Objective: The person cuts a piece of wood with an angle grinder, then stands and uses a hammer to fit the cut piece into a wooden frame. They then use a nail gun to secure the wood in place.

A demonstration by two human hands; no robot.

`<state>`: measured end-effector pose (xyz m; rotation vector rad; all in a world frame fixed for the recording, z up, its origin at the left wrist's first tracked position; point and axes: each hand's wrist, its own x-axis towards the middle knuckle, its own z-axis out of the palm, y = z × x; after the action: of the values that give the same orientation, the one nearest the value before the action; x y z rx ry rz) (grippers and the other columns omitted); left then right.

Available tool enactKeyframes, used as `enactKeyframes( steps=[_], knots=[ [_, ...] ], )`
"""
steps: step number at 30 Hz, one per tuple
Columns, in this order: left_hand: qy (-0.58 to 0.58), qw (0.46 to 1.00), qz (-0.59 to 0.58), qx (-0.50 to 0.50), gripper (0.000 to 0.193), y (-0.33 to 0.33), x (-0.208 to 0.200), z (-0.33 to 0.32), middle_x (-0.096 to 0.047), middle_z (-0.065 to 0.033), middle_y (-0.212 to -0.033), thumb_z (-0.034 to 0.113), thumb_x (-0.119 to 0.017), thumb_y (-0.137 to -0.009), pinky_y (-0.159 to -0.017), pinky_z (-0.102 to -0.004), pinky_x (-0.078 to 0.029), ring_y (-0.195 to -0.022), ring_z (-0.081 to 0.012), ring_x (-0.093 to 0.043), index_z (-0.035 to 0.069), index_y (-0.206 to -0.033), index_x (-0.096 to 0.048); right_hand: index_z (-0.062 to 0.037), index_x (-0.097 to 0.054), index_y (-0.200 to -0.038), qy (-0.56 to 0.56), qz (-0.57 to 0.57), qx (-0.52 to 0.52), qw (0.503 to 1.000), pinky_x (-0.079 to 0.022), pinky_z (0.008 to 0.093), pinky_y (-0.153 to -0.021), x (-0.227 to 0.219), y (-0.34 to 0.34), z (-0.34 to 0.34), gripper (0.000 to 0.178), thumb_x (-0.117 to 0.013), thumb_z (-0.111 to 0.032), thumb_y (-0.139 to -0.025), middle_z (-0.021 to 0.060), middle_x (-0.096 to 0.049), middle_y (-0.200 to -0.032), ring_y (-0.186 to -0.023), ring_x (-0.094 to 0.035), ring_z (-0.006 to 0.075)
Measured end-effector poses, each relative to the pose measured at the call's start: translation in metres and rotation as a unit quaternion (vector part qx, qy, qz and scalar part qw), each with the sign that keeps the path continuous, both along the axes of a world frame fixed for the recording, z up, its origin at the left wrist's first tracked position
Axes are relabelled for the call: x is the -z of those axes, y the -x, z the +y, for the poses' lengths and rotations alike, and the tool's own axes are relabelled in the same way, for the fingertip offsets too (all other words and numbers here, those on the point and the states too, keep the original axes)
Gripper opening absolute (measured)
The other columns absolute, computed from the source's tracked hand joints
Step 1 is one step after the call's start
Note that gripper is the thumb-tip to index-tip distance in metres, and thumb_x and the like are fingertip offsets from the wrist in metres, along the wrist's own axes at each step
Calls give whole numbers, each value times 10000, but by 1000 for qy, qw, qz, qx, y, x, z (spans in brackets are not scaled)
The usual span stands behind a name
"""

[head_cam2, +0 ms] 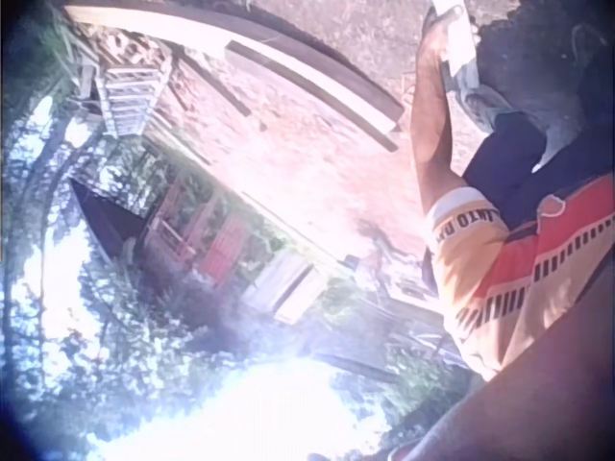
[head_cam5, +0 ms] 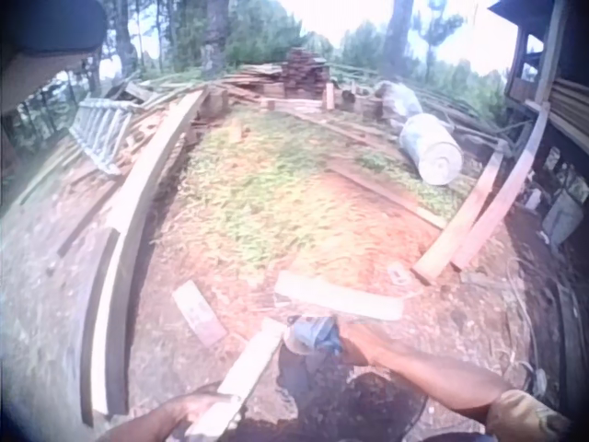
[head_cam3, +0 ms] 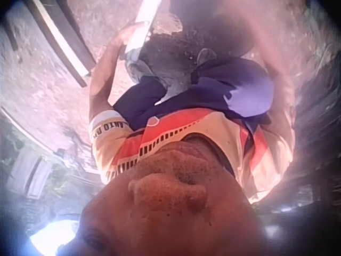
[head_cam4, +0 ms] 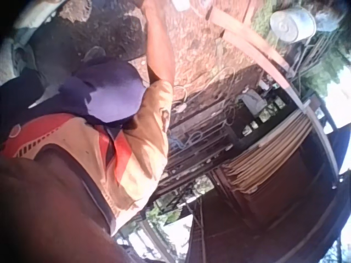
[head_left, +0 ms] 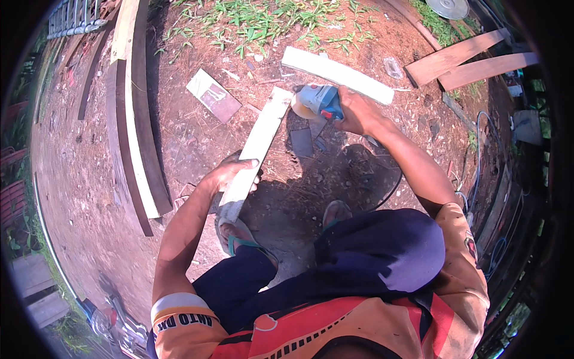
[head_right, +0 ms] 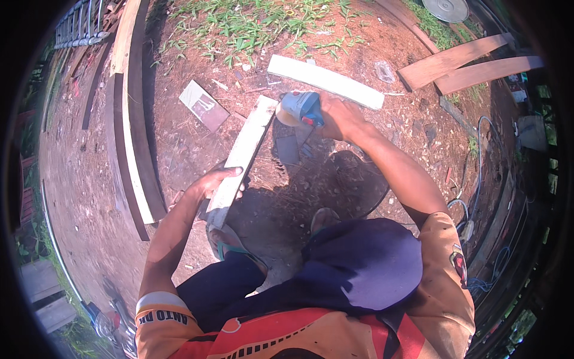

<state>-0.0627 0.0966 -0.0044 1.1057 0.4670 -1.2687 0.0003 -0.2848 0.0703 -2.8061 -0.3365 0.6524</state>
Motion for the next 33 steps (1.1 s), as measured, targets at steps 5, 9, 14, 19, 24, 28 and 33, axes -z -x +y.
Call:
enactKeyframes(
  steps=[5, 9, 14, 19, 24, 28, 33],
  knots=[
    [-1, 999, 44, 0, 553, -2, 9, 9, -669, -167, -910, 291, -801, -855, -626, -470, -623, -732, -295, -706, -14, -1220, -520, 105, -395, -1293, 26, 43, -22, 998, -579, 452, -850, -9, -12, 15, 756, -808, -228, -755, 305, -671, -990, -976, -676, 421],
    [-13, 1000, 2, 11, 589, -4, 4, 6, -680, -181, -907, 315, -780, -872, -644, -462, -623, -735, -312, -710, 44, -1287, -463, 97, -387, -1294, 16, 61, 46, 997, -574, 467, -851, -11, 7, 0, 754, -817, -214, -758, 308, -671, -972, -949, -683, 425],
    [9, 1000, 16, 1, 584, -1, 12, 13, -681, -181, -904, 331, -808, -845, -628, -458, -622, -720, -313, -709, 10, -1244, -528, 85, -396, -1247, 17, 38, 33, 999, -563, 491, -819, -19, -5, 7, 719, -827, -206, -750, 295, -675, -923, -920, -682, 450],
    [-17, 1000, 10, 11, 596, -5, 6, 9, -677, -177, -908, 336, -812, -842, -628, -464, -622, -724, -310, -708, 6, -1247, -527, 134, -418, -1268, 39, 36, -16, 998, -567, 475, -809, -14, -29, 24, 688, -773, -207, -788, 288, -687, -929, -908, -698, 423],
    [-13, 1000, 23, 9, 617, -5, 7, 10, -669, -178, -918, 329, -817, -838, -622, -463, -622, -720, -307, -707, -8, -1256, -515, 46, -424, -1176, 33, 33, -20, 999, -547, 497, -827, -21, -50, 46, 641, -805, -256, -758, 286, -676, -983, -953, -674, 441],
    [-4, 1000, -8, 8, 626, -2, 5, 10, -662, -173, -923, 320, -822, -833, -613, -460, -621, -718, -302, -706, -26, -1251, -511, 41, -416, -1169, 33, 40, -30, 998, -540, 496, -849, -13, -51, 44, 639, -802, -265, -763, 295, -668, -1003, -982, -663, 450],
    [-8, 1000, -29, -3, 595, -2, 14, 11, -665, -169, -935, 311, -823, -832, -622, -460, -619, -748, -295, -708, -26, -1238, -548, 129, -419, -1293, 51, 30, -39, 998, -562, 452, -814, -22, -30, 31, 712, -762, -240, -790, 289, -685, -978, -935, -694, 417]
  ],
)
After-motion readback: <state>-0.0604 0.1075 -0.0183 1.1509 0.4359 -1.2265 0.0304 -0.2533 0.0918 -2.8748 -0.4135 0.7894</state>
